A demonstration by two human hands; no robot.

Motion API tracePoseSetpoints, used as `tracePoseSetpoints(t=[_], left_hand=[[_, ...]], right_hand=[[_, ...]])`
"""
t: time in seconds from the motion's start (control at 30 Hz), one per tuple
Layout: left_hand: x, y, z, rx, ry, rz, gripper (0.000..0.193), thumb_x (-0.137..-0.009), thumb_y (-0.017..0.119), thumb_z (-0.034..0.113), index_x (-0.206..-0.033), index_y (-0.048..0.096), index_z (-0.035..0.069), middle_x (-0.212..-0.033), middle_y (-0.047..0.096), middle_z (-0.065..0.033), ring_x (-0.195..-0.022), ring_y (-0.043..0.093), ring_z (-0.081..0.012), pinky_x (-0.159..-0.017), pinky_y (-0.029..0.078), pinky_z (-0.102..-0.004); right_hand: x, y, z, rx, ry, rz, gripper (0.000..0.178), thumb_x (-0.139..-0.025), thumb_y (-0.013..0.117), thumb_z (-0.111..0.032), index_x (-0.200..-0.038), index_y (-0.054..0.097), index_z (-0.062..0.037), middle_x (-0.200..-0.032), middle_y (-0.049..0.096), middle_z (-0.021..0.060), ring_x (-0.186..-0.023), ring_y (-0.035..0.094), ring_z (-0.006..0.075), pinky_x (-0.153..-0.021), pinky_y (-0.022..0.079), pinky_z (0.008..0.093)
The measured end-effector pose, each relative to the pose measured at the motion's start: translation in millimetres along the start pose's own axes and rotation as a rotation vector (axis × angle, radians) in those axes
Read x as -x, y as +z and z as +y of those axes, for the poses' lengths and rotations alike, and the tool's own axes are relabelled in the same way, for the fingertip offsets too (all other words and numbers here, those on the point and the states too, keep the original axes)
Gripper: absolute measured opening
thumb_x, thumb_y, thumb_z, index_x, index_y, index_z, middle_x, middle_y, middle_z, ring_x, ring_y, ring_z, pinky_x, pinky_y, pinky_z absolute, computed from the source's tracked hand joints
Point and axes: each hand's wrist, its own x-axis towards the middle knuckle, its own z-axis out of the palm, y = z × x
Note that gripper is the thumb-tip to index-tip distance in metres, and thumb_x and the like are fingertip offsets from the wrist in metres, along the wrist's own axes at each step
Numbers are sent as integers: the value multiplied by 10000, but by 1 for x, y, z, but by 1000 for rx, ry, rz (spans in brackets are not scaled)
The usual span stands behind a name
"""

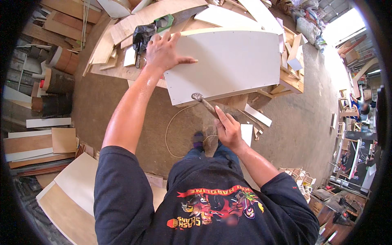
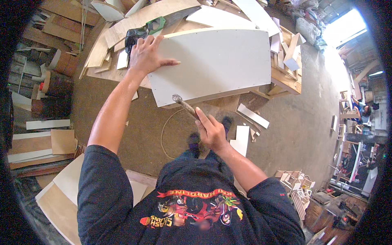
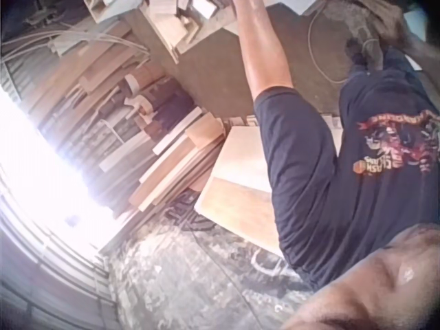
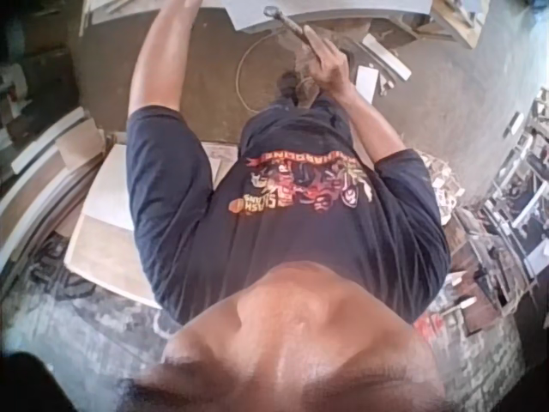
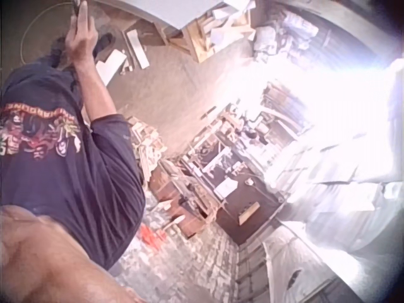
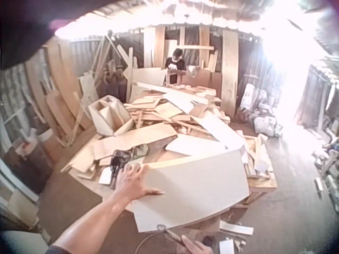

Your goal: The person assembles a wooden box by marking edges with a tool and hammering nails into the joints to secure the wooden boards together.

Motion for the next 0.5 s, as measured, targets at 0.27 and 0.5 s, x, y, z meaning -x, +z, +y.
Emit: tracePoseSetpoints(t=[0.27,0.5], left_hand=[[1,0,1,-10,0,27,1098,-560,729,903,-1379,584,187,-1229,634,-73,-1133,609,-325,-913,531,-505],[3,0,2,19,-7,19,1109,-555,733,905,-1383,584,181,-1246,632,-85,-1133,601,-345,-913,536,-511]], right_hand=[[-6,-6,-3,35,-7,-49,517,-941,675,-75,-1450,585,-82,-795,610,184,-643,637,369,-580,526,439],[17,6,21,66,74,-128,442,-948,713,-138,-1376,616,-84,-928,710,210,-796,724,378,-659,568,433]])
